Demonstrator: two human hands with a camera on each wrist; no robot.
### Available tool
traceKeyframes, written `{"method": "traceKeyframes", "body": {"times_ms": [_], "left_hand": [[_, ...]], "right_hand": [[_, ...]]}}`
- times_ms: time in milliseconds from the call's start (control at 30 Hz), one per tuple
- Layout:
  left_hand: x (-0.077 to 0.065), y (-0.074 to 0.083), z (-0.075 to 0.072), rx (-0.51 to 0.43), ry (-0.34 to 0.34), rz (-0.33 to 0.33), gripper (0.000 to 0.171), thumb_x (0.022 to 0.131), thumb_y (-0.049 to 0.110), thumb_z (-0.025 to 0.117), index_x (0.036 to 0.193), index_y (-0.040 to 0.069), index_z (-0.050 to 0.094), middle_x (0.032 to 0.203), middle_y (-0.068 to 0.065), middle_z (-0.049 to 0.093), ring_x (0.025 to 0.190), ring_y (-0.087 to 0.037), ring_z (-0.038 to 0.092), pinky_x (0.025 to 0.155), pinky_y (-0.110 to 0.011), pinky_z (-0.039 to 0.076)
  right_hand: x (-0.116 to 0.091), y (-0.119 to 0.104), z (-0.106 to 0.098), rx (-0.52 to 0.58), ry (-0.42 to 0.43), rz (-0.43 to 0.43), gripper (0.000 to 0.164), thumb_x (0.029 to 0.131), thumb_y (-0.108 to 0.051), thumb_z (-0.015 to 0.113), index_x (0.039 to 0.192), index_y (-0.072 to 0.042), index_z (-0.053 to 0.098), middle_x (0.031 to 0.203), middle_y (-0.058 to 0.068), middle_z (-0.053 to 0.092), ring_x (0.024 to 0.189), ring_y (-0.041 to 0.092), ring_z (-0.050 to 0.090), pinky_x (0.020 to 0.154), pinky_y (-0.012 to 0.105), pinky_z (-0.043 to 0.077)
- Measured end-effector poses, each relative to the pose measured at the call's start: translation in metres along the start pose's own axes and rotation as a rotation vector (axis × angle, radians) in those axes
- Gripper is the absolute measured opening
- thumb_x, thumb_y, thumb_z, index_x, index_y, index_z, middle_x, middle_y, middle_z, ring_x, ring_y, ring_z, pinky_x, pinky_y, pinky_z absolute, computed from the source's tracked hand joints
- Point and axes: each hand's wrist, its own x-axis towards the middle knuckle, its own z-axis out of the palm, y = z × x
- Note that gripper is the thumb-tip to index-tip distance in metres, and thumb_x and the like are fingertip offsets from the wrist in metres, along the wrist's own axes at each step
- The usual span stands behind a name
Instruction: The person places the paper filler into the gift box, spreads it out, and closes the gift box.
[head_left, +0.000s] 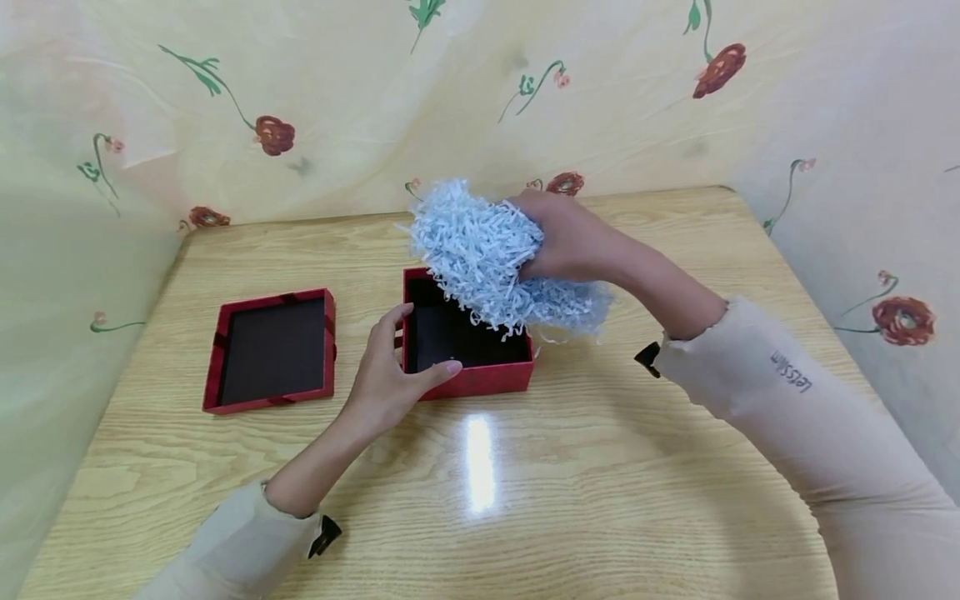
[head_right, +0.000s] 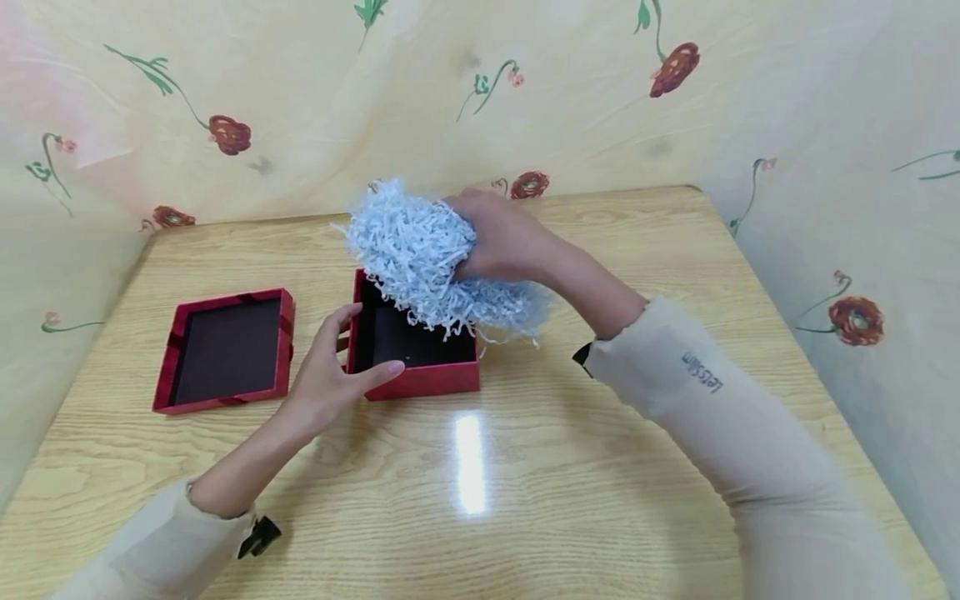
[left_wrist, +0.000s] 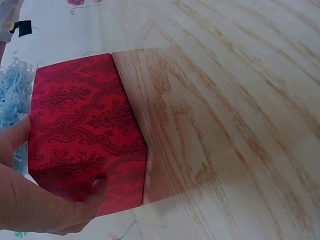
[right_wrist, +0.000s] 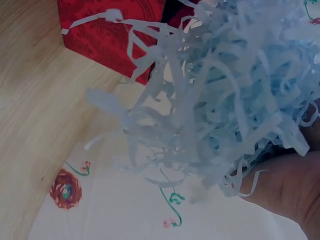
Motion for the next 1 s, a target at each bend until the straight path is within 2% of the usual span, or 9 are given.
{"method": "traceKeyframes", "body": {"times_ms": [300,567,800,1000], "left_hand": [[0.001,0.000,0.000,-0.004,0.005,-0.010,0.094,0.078,0.047,0.077,0.151,0.019,0.024,0.152,-0.003,0.027,0.137,-0.022,0.029,0.106,-0.048,0.037],[0.003,-0.001,0.001,-0.020,0.007,-0.004,0.094,0.079,0.041,0.078,0.151,0.015,0.023,0.148,-0.005,0.031,0.133,-0.024,0.033,0.106,-0.046,0.038],[0.004,0.000,0.002,-0.048,0.009,-0.003,0.094,0.079,0.039,0.079,0.150,0.016,0.023,0.146,-0.003,0.032,0.132,-0.025,0.034,0.104,-0.047,0.038],[0.006,0.000,0.002,-0.047,0.004,-0.019,0.095,0.079,0.041,0.079,0.151,0.017,0.022,0.146,-0.003,0.031,0.130,-0.022,0.034,0.105,-0.046,0.038]], "right_hand": [[0.010,-0.002,0.024,-0.046,-0.022,-0.027,0.060,0.069,-0.014,0.087,0.124,-0.012,0.062,0.115,0.006,0.063,0.106,0.022,0.052,0.096,0.040,0.044],[0.013,-0.004,0.040,-0.112,-0.077,0.068,0.072,0.070,-0.018,0.086,0.135,-0.016,0.055,0.120,0.009,0.057,0.111,0.027,0.049,0.096,0.044,0.043],[0.015,-0.008,0.049,-0.214,-0.121,0.138,0.083,0.072,-0.023,0.085,0.144,-0.011,0.045,0.135,0.015,0.049,0.125,0.035,0.044,0.107,0.063,0.024],[0.018,-0.005,0.056,-0.241,-0.139,0.159,0.085,0.074,-0.025,0.084,0.146,-0.011,0.041,0.139,0.014,0.047,0.129,0.036,0.040,0.108,0.065,0.018]]}}
